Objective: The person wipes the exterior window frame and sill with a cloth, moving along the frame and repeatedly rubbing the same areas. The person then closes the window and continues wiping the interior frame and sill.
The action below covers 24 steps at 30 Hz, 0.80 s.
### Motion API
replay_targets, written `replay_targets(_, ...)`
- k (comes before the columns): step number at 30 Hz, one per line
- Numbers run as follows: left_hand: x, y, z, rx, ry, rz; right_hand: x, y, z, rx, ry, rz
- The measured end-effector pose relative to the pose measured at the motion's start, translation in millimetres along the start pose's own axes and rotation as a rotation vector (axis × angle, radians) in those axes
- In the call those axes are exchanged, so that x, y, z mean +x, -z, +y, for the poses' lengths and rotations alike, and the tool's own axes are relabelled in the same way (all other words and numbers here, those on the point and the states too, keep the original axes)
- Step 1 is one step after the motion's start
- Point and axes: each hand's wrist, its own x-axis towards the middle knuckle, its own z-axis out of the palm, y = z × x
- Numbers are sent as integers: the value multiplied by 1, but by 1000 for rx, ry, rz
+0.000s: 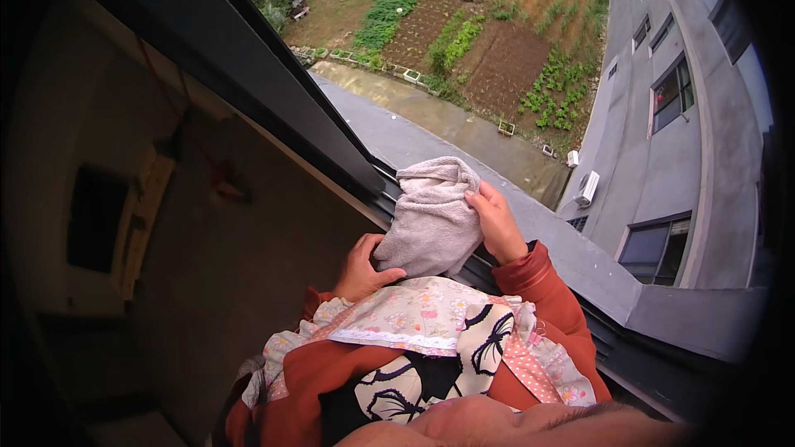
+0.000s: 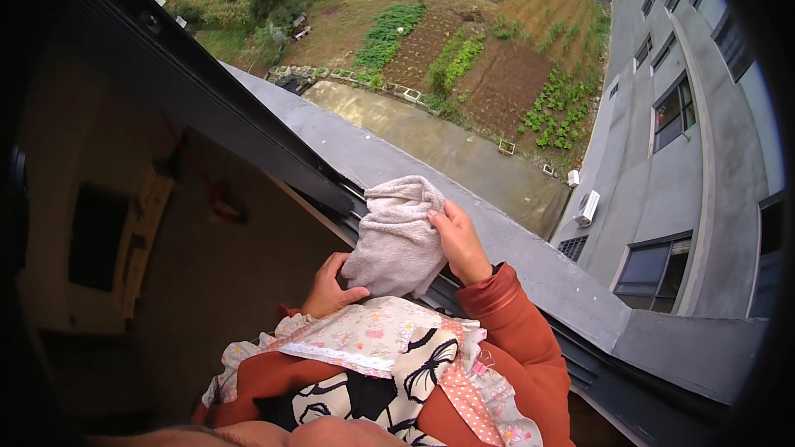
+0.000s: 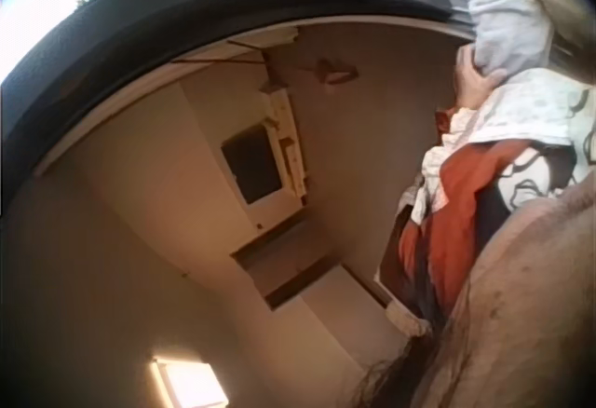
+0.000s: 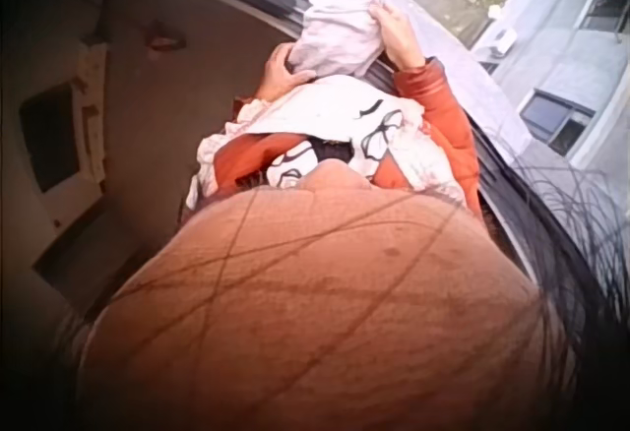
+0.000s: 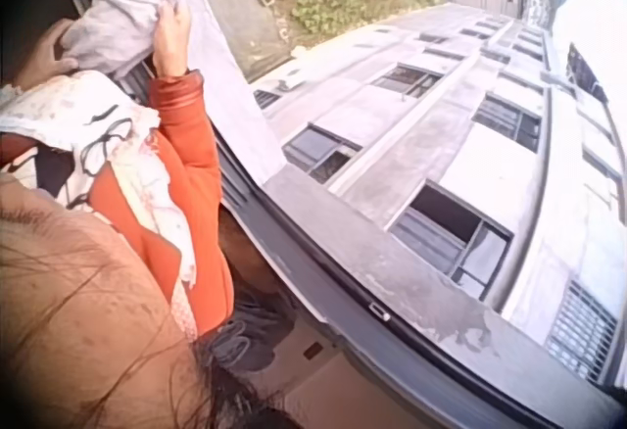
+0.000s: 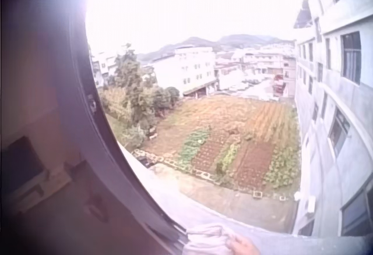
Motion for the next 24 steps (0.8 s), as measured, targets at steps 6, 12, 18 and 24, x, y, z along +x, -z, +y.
replay_targets(6, -6, -12, -23, -429, -36, -92, 12, -2, -25, -780, 14, 78)
replay_targets(12, 18, 17, 37, -633, -157, -378, 56, 2, -6, -864, 266, 19)
replay_targets(18, 32, 6, 40, -605, -184, -351, 76, -38, -22, -886, 412, -48)
replay_targets(24, 41, -4, 28, -505, -180, -291, 94, -74, -15, -817, 541, -59)
